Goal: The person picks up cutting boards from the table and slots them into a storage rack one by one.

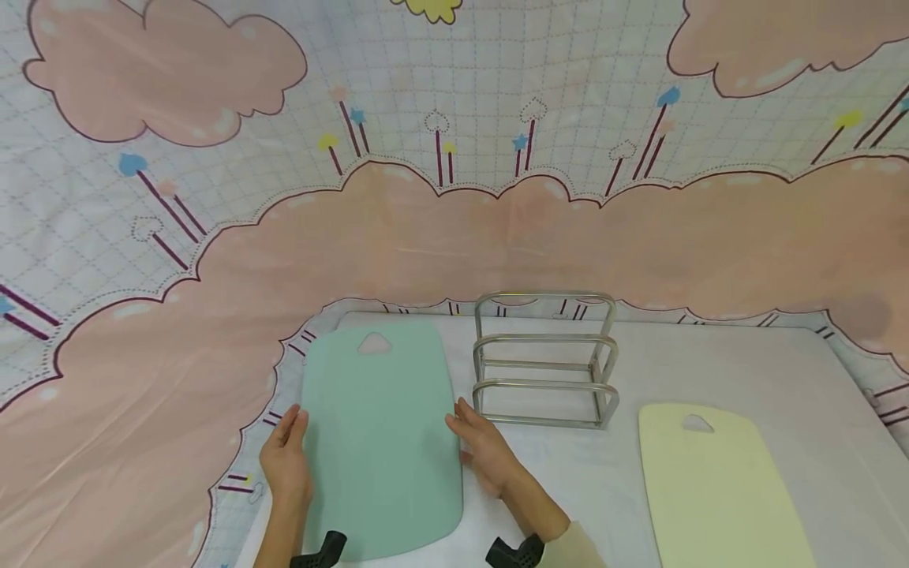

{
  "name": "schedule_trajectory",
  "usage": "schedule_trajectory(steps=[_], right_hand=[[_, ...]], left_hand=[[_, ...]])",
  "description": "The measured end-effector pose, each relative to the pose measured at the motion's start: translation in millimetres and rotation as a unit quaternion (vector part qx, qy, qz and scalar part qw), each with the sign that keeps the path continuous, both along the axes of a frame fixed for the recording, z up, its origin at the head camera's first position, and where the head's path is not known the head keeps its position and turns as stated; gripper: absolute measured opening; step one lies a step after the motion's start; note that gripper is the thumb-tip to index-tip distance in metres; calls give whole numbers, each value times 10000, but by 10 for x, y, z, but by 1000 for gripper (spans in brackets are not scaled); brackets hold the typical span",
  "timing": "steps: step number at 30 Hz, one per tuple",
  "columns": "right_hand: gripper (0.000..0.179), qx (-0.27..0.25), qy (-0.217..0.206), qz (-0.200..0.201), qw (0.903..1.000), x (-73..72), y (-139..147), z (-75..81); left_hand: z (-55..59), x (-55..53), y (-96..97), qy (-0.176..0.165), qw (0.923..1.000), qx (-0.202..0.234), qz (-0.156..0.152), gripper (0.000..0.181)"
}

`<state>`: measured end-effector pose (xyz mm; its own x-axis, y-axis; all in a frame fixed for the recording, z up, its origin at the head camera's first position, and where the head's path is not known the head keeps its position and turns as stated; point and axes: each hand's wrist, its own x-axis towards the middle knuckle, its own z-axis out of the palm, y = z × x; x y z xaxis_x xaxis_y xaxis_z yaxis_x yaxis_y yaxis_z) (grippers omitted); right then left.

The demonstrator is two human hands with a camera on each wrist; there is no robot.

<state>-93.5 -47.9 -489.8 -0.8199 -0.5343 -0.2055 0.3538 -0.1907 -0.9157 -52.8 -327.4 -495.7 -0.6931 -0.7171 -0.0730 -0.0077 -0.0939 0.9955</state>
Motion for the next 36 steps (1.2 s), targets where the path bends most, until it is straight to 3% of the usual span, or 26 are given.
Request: schedule_trajectory(steps=[10,13,17,21,30,36], right_hand=[[82,-138,123,268,9995,4,41,236],[82,-160,171,290,9993,-2,40,285],[83,-111,318,351,9988,-20,43,339],[80,-64,464,395,9981,-51,57,391],[82,428,908,389,9942,-119,38,532],[79,640,1284,276,9893,-169,57,615]], left_hand=[[201,16,54,410,9991,52,5,54],[287,43,105,398,9980,-413,-248,57],[367,83,152,339,9911,-1140,-599,61],[418,107,141,294,9851,-1529,-726,62],[523,112,147,548,9885,-1254,-640,59],[653,69,204,1032,9831,-1345,-689,57]])
